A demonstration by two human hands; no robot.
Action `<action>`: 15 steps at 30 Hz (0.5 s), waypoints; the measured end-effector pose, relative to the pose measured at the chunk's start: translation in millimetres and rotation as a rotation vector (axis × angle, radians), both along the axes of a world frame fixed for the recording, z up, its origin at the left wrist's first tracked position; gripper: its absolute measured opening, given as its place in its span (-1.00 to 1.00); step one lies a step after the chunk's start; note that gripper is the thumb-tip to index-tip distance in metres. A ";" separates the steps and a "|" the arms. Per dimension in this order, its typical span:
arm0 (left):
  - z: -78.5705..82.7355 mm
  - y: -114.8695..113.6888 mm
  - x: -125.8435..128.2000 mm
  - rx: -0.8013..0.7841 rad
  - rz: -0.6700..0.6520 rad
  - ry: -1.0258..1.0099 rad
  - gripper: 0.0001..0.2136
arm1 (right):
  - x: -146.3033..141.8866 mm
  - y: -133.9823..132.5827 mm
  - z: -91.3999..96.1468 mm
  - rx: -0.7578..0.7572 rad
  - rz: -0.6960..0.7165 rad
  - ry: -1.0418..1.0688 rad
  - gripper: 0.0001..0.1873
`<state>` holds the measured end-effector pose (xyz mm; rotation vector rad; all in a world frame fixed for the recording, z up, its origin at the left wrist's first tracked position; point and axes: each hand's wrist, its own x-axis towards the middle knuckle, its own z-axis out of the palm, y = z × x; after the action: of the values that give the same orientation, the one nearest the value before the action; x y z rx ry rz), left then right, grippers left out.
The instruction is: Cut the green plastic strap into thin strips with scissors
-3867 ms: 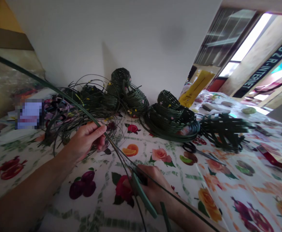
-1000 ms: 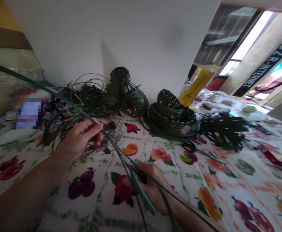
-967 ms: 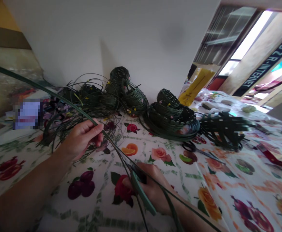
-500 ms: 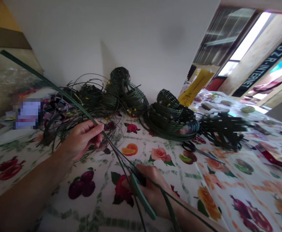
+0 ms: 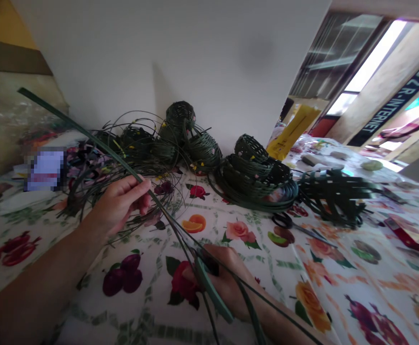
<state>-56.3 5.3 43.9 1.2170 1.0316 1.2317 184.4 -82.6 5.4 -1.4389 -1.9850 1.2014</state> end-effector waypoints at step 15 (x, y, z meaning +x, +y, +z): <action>0.6 -4.4 6.5 -0.035 -0.057 -0.004 -0.79 | -0.2 -6.8 -0.1 0.036 -0.029 0.011 -0.71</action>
<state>-49.8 0.9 44.4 1.2083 1.0047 1.1666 184.2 -89.3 5.3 -1.4356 -1.9613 1.1535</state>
